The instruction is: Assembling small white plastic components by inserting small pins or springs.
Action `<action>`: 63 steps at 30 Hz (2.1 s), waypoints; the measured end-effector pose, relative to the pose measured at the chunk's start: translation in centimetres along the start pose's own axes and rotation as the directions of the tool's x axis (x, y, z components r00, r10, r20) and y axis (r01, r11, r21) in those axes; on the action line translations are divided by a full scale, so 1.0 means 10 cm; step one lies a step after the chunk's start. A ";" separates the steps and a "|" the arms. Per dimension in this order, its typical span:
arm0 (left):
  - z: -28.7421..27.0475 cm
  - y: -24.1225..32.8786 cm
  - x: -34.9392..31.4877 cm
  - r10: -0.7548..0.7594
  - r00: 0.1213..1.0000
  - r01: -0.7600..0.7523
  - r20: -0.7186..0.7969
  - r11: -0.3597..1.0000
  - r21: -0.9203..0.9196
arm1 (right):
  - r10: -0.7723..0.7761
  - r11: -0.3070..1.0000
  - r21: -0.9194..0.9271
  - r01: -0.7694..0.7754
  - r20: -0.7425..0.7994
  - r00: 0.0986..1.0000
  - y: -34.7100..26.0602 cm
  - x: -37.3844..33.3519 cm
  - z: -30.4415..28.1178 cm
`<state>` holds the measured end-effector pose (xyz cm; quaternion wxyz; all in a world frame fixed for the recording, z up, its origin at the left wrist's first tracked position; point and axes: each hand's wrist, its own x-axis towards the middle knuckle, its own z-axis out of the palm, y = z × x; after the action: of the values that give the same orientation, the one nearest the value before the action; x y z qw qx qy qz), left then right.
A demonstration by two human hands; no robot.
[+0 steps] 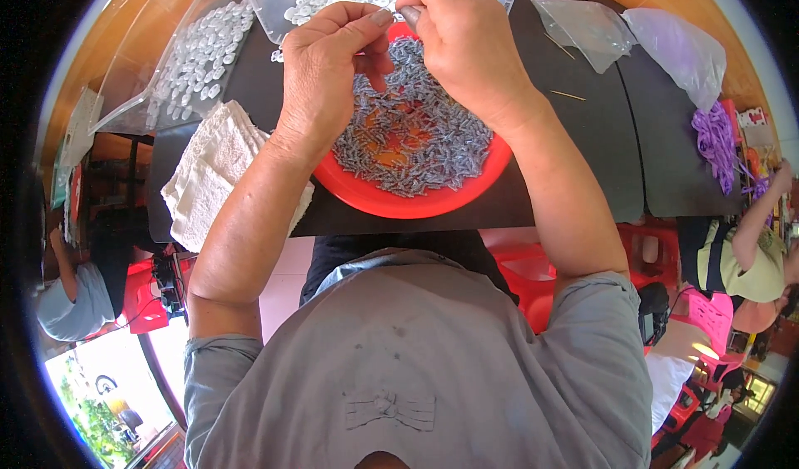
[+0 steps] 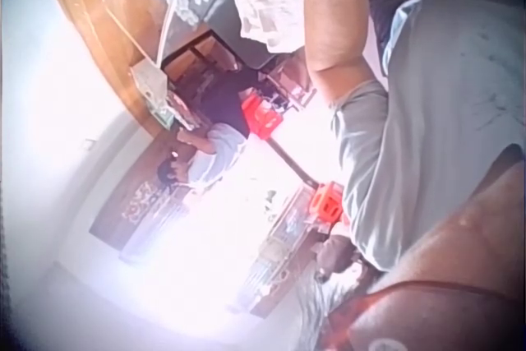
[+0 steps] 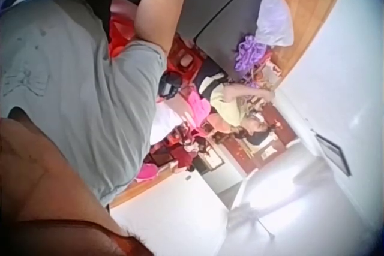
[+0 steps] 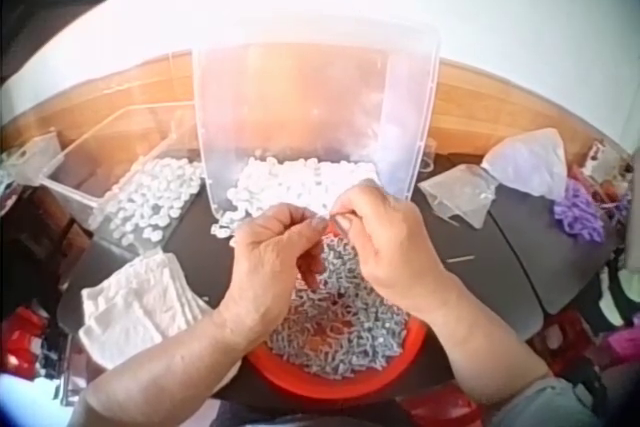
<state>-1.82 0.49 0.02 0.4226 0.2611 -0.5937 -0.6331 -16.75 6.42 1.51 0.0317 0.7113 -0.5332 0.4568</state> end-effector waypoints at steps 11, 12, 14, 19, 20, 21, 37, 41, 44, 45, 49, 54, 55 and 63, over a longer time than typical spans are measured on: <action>0.01 -0.07 0.01 -0.002 1.000 0.003 -0.030 0.998 0.062 | 0.173 0.971 0.165 -0.172 0.006 0.985 0.07 -0.07 0.18; 0.02 -0.07 0.01 -0.009 0.999 0.011 -0.036 0.997 0.073 | 0.130 0.981 0.149 -0.126 -0.019 0.991 0.13 -0.09 0.21; 0.01 -0.08 0.01 -0.017 0.999 0.021 -0.047 0.996 0.087 | 0.087 0.987 0.138 -0.080 -0.042 0.995 0.15 -0.10 0.24; -0.01 -0.09 0.02 0.027 0.998 -0.014 -0.051 0.975 0.224 | 0.166 0.978 0.122 -0.169 0.037 0.985 0.00 -0.06 0.21; -0.01 -0.10 0.03 0.028 0.998 -0.016 -0.051 0.974 0.224 | 0.165 0.978 0.122 -0.168 0.036 0.986 0.02 -0.08 0.23; -0.01 -0.13 0.03 0.047 0.998 -0.035 -0.046 0.971 0.238 | 0.092 0.992 0.093 -0.090 -0.013 0.996 0.08 -0.10 0.26; -0.01 -0.07 0.03 -0.067 0.997 0.066 -0.024 0.997 -0.051 | 0.406 0.740 0.581 -0.338 0.015 0.914 0.10 0.00 0.15; 0.00 -0.09 0.02 -0.074 0.997 0.073 -0.036 0.997 -0.032 | 0.395 0.730 0.606 -0.316 0.004 0.919 0.08 0.01 0.14; -0.01 -0.08 0.01 -0.060 0.998 0.059 -0.036 0.998 -0.016 | 0.451 0.709 0.589 -0.389 0.046 0.891 0.02 0.02 0.11; -0.01 -0.08 0.01 -0.049 0.998 0.049 -0.038 0.999 -0.003 | 0.434 0.714 0.592 -0.375 0.047 0.900 0.01 0.02 0.11; 0.04 -0.09 0.00 -0.033 0.999 0.034 -0.041 0.999 0.023 | 0.326 0.812 0.523 -0.258 -0.040 0.945 0.01 0.00 0.15; 0.06 -0.10 -0.03 -0.028 0.999 0.026 -0.037 0.999 -0.039 | 0.101 0.709 0.705 0.015 -0.123 0.987 0.03 0.03 0.21; 0.07 -0.09 -0.03 -0.034 0.998 0.029 -0.052 0.995 -0.095 | 0.335 0.820 0.507 -0.266 -0.047 0.941 -0.05 0.02 0.15; 0.04 -0.11 0.01 -0.053 0.998 0.040 -0.046 0.971 -0.236 | 0.489 0.579 0.703 -0.412 0.104 0.866 -0.04 0.03 0.13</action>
<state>-2.45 0.55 -0.94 0.4509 0.2395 -0.4970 -0.7017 -15.62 5.65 1.15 -0.3327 0.4847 -0.4776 0.6529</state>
